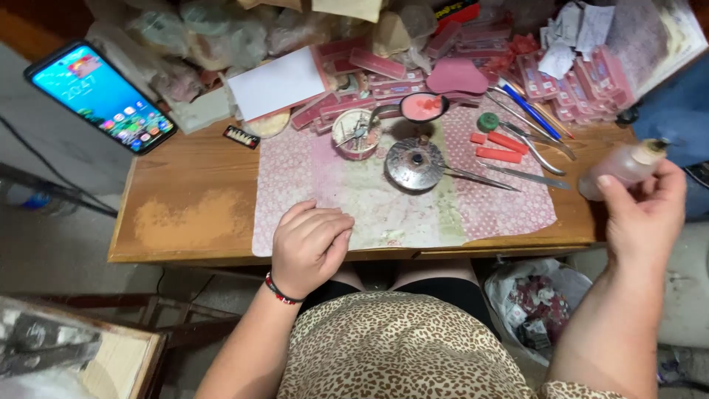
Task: Preparing a wax base for a dental prosthesis by heating and shaping wax strips onto a dental model.
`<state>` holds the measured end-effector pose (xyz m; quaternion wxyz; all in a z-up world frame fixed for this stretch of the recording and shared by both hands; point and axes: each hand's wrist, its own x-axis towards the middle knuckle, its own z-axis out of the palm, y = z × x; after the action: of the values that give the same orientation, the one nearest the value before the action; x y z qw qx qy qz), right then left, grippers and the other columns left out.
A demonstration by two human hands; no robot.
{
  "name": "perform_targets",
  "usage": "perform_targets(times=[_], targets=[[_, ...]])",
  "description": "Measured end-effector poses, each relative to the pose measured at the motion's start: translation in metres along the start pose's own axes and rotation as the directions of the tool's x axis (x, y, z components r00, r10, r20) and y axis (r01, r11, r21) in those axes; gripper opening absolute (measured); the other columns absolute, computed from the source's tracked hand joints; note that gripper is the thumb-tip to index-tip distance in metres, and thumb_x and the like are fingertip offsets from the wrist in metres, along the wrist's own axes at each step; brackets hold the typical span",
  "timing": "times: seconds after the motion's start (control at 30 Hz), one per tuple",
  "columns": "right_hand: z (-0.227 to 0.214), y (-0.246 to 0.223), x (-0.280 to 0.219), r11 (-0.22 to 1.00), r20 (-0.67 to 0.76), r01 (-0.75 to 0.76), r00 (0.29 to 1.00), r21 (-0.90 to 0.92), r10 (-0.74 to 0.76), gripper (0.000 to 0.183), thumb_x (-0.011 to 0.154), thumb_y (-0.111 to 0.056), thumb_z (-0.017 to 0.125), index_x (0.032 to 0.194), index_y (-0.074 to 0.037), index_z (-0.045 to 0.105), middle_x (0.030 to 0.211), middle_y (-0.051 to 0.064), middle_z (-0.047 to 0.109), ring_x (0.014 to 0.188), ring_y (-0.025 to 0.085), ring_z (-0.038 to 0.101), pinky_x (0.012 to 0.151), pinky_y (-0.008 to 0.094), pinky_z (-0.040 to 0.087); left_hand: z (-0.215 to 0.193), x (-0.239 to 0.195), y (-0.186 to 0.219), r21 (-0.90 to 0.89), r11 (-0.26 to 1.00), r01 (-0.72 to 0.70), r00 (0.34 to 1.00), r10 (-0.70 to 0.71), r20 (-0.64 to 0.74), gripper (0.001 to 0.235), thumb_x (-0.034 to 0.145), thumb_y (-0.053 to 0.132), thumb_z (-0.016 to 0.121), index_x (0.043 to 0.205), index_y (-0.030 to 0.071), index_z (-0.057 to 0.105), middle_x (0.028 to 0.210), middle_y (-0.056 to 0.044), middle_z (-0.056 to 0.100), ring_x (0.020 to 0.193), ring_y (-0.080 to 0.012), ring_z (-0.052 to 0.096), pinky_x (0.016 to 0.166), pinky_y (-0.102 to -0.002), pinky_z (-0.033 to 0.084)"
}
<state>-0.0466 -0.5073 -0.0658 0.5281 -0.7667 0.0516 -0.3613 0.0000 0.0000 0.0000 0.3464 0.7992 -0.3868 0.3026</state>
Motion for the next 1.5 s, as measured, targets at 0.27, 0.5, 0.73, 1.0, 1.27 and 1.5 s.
perform_targets(times=[0.27, 0.5, 0.73, 1.0, 1.27, 1.5], targets=[[0.003, 0.005, -0.013, 0.995, 0.128, -0.099, 0.987, 0.026, 0.095, 0.031, 0.116, -0.023, 0.06, 0.143, -0.014, 0.047, 0.146, 0.007, 0.051, 0.139, 0.017, 0.052, 0.127, 0.034, 0.044, -0.023, -0.024, 0.008, -0.024, 1.0, -0.012, 0.994, 0.009, -0.106, 0.011, 0.098, 0.015, 0.067, 0.094, 0.01, 0.076, 0.093, -0.004, 0.079, 0.09, -0.0228, 0.078, 0.092, -0.041, 0.055], [0.109, 0.01, -0.085, 0.976, -0.264, -0.197, 0.95, -0.094, 0.167, 0.022, 0.12, -0.031, 0.093, 0.109, -0.017, 0.08, 0.108, -0.001, 0.072, 0.089, 0.012, 0.067, 0.069, 0.03, 0.081, -0.08, -0.111, 0.024, 0.134, 0.981, 0.139, 0.974, -0.111, -0.197, 0.009, 0.099, 0.015, 0.069, 0.1, 0.011, 0.076, 0.097, -0.004, 0.079, 0.091, -0.0237, 0.078, 0.092, -0.044, 0.057], [0.3, -0.188, -0.163, 0.732, 0.48, 0.433, 0.559, 0.526, -0.676, 0.033, 0.103, 0.013, 0.086, 0.122, 0.013, 0.059, 0.113, 0.032, 0.059, 0.104, 0.04, 0.06, 0.098, 0.046, 0.048, -0.154, -0.223, 0.054, 0.294, 0.863, 0.41, 0.871, -0.276, -0.406, 0.012, 0.099, 0.017, 0.069, 0.096, 0.012, 0.079, 0.092, -0.003, 0.079, 0.084, -0.0219, 0.076, 0.087, -0.041, 0.061], [0.417, -0.304, -0.263, 0.569, 0.691, 0.519, -0.06, 0.638, -0.72, 0.011, 0.1, -0.012, 0.071, 0.109, -0.007, 0.072, 0.105, 0.01, 0.075, 0.097, 0.027, 0.071, 0.089, 0.038, 0.056, -0.231, -0.316, 0.085, 0.454, 0.725, 0.518, 0.852, -0.387, -0.353, 0.019, 0.103, 0.02, 0.062, 0.097, 0.012, 0.078, 0.089, -0.003, 0.079, 0.081, -0.023, 0.076, 0.072, -0.042, 0.058], [0.512, -0.351, -0.399, 0.302, 0.466, 0.422, -0.37, 0.855, -0.804, 0.044, 0.103, 0.0, 0.051, 0.147, 0.001, 0.052, 0.143, 0.021, 0.059, 0.135, 0.038, 0.051, 0.112, 0.056, 0.038, -0.336, -0.395, 0.034, 0.252, 0.342, 0.905, 0.424, -0.746, -0.513, 0.041, 0.096, -0.001, 0.053, 0.132, 0.016, 0.061, 0.115, -0.01, 0.075, 0.113, -0.035, 0.07, 0.098, -0.051, 0.055], [0.57, -0.293, -0.418, 0.053, 0.407, 0.725, -0.323, 0.687, -0.854, 0.017, 0.1, -0.019, 0.058, 0.113, -0.015, 0.068, 0.092, 0.002, 0.066, 0.105, 0.022, 0.064, 0.095, 0.038, 0.052, -0.335, -0.484, -0.012, 0.702, 0.065, 0.709, 0.438, -0.821, -0.366, 0.032, 0.091, 0.024, 0.066, 0.123, 0.022, 0.067, 0.109, -0.004, 0.073, 0.112, -0.0263, 0.069, 0.105, -0.043, 0.043]])
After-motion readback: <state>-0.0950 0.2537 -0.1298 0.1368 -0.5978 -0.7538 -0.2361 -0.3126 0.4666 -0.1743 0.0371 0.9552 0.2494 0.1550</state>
